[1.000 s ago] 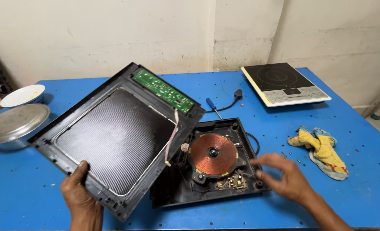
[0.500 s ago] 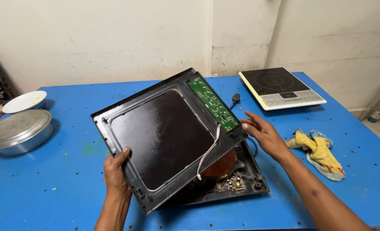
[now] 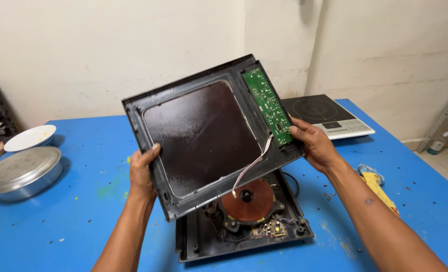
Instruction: The person wipes the internal components of a disassembled induction cooktop with a cloth, reassembles the glass top onto the base by hand, and uses a screwdriver to secure the bottom casing.
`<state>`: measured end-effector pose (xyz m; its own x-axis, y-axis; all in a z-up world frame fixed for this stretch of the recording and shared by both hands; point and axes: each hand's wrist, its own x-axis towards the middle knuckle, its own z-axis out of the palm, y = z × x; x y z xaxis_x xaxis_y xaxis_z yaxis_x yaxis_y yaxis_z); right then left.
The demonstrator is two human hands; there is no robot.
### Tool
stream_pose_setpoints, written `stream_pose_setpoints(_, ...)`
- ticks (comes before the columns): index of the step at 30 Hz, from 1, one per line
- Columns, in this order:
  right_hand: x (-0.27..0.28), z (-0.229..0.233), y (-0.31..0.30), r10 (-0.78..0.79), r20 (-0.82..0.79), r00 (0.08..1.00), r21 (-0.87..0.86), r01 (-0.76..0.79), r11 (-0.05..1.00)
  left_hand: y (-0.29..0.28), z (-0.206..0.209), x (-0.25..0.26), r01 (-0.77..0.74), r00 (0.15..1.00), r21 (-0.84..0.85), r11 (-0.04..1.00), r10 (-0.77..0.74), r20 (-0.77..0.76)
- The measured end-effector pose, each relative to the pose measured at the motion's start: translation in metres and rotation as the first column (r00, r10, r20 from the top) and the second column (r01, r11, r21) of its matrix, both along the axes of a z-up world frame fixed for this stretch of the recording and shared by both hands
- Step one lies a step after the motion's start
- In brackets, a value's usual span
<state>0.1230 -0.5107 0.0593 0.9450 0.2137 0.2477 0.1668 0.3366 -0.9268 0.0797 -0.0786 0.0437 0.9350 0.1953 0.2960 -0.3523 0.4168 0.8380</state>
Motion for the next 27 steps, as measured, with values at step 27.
stream_pose_setpoints(27,-0.045,-0.007,-0.012,0.065,0.217,0.974,0.331,-0.137,0.934,-0.015,-0.043,0.012,0.078,0.996,-0.19,0.979,-0.067,0.064)
